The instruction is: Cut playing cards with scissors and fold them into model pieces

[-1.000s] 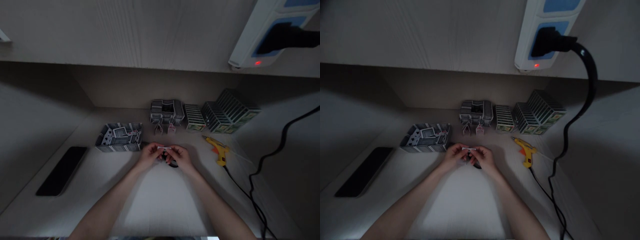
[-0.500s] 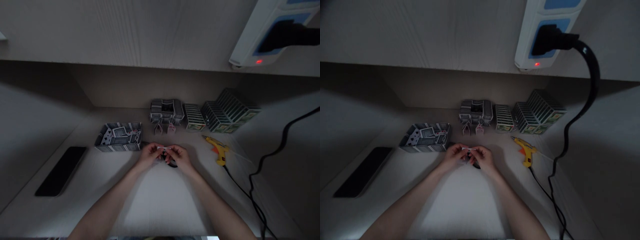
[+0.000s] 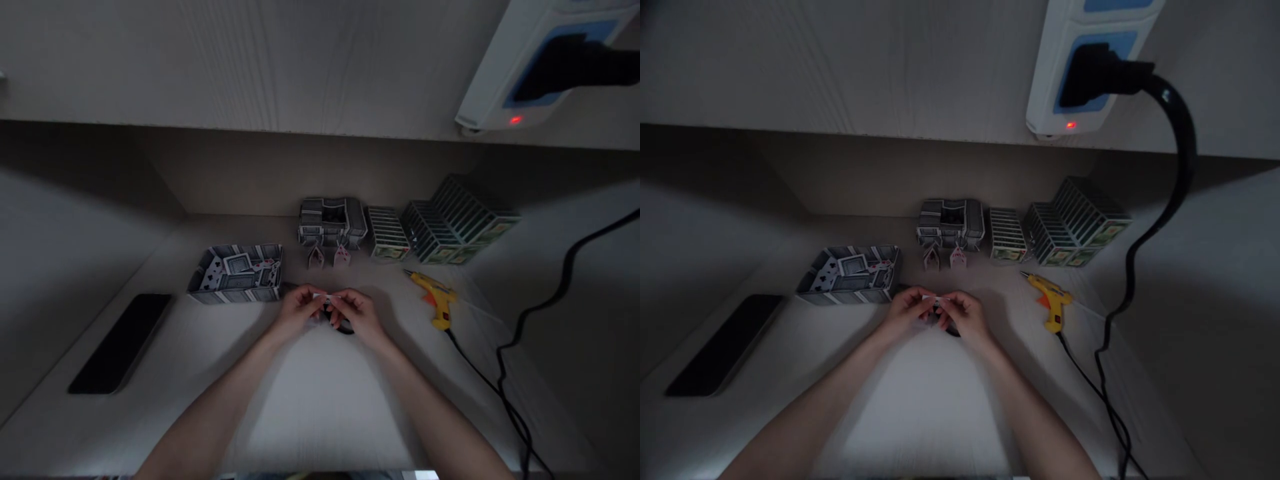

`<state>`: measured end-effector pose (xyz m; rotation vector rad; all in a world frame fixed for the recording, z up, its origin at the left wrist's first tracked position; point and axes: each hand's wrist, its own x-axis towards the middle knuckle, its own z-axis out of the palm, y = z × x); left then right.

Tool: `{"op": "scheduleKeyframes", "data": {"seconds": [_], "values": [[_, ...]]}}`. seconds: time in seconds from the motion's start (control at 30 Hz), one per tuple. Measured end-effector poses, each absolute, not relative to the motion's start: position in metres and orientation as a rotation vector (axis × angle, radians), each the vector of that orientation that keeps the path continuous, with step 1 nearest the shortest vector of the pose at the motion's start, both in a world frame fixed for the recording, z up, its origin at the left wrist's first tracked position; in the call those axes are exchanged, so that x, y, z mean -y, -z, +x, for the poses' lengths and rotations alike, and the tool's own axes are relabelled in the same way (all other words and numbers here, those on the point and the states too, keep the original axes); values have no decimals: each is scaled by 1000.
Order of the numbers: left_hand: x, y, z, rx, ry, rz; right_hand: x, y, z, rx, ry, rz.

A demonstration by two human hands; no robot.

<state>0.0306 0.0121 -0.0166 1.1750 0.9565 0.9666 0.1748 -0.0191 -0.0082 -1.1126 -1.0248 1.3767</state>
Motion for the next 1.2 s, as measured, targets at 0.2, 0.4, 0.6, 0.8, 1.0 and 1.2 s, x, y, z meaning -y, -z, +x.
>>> {"op": "scheduleKeyframes", "data": {"seconds": [0.2,0.4,0.6,0.8,1.0,1.2], "values": [[-12,16,30,-959,-948,1202,19,8,174,1027,-1386,-1115],[-10,17,30,-956,-954,1201,20,11,175,1053,-1387,-1129],[-8,12,31,-979,-945,1212,20,13,176,1112,-1363,-1140],[-6,12,31,-1038,-953,1300,21,17,181,1279,-1309,-1219],[-6,14,32,-1042,-949,1340,23,16,183,1345,-1320,-1231],[-4,9,32,-992,-943,1236,25,9,180,1258,-1441,-1213]]}}
